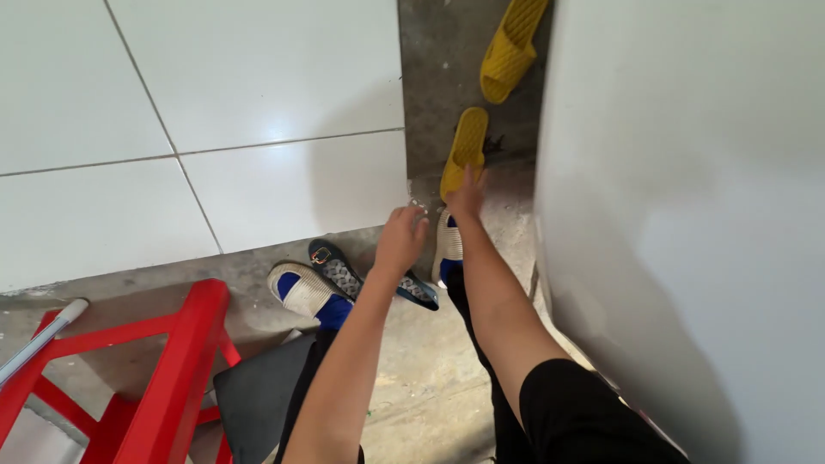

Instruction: Organizing various shoes and slippers onto a shoe rack in a garage or storage area.

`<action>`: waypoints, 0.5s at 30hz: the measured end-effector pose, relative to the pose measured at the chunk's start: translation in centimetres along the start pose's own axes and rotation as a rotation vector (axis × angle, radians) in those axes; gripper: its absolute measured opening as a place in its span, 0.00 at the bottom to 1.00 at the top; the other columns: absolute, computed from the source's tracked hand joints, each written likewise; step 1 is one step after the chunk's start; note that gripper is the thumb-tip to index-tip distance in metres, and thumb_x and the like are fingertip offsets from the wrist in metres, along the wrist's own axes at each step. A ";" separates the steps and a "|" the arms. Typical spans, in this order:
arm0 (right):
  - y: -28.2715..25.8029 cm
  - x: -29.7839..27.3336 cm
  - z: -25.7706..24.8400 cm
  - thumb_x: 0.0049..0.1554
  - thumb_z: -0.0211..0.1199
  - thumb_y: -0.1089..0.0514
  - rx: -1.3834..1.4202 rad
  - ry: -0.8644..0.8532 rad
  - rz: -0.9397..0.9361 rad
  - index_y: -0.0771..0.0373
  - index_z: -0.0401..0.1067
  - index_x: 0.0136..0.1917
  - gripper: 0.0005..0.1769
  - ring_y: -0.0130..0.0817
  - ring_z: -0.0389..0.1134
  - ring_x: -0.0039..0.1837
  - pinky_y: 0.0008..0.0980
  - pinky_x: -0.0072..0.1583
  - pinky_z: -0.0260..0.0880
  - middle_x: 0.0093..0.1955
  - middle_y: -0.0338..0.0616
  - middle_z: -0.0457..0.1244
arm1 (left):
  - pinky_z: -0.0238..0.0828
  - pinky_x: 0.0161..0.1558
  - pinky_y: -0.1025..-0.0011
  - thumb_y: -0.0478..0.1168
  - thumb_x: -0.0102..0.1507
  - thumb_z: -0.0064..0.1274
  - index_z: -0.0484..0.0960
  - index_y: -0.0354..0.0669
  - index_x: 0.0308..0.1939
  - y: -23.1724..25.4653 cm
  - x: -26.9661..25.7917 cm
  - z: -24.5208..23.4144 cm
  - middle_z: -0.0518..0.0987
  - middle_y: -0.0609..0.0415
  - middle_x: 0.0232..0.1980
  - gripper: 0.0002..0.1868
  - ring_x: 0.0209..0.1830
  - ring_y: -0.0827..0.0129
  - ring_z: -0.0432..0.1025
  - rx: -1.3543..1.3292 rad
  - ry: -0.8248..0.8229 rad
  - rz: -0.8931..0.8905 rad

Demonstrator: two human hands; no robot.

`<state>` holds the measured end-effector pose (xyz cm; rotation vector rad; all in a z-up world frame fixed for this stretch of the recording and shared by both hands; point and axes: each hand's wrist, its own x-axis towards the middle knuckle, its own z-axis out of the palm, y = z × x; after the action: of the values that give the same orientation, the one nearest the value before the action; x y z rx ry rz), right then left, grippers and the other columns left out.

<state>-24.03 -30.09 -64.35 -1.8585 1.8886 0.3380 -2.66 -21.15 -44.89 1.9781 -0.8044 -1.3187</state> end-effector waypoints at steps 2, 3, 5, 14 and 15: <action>-3.7 0.4 -2.7 0.45 0.73 0.57 -0.095 -0.108 0.089 0.51 0.61 0.75 0.45 0.65 0.42 0.80 0.55 0.72 0.55 0.82 0.56 0.39 | 0.72 0.52 0.57 0.41 0.65 0.54 0.81 0.41 0.52 -1.5 1.2 -1.2 0.79 0.42 0.53 0.14 0.53 0.45 0.74 -0.013 0.008 -0.023; -5.6 1.2 -4.5 0.46 0.72 0.57 -0.189 -0.194 0.170 0.48 0.66 0.71 0.40 0.63 0.40 0.82 0.56 0.70 0.56 0.85 0.45 0.41 | 0.73 0.52 0.57 0.41 0.66 0.54 0.80 0.40 0.53 -1.8 2.1 -1.7 0.79 0.42 0.54 0.13 0.52 0.46 0.74 -0.033 0.023 -0.025; -5.9 2.5 -4.2 0.47 0.73 0.53 -0.267 -0.171 0.019 0.49 0.71 0.65 0.32 0.60 0.45 0.80 0.60 0.70 0.54 0.81 0.45 0.48 | 0.72 0.52 0.57 0.41 0.65 0.54 0.81 0.40 0.52 -3.2 3.2 -2.4 0.79 0.42 0.54 0.13 0.52 0.45 0.74 0.000 0.026 -0.023; -9.4 13.5 -5.4 0.63 0.66 0.50 0.135 0.264 -0.137 0.55 0.71 0.64 0.18 0.54 0.66 0.69 0.48 0.67 0.69 0.69 0.51 0.61 | 0.72 0.50 0.57 0.39 0.64 0.55 0.80 0.40 0.52 -1.1 7.5 -0.5 0.79 0.42 0.54 0.13 0.50 0.46 0.74 0.031 -0.030 0.025; -9.4 16.1 -4.9 0.61 0.67 0.55 0.118 0.443 -0.202 0.57 0.67 0.68 0.24 0.57 0.64 0.72 0.48 0.69 0.69 0.73 0.54 0.56 | 0.72 0.49 0.58 0.39 0.63 0.55 0.80 0.41 0.52 -0.7 8.3 -0.6 0.79 0.43 0.54 0.14 0.48 0.47 0.75 0.033 -0.028 0.004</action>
<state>-15.12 -47.01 -66.63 -2.1474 1.9111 -0.2690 0.61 -27.01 -49.85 1.9866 -0.8478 -1.3422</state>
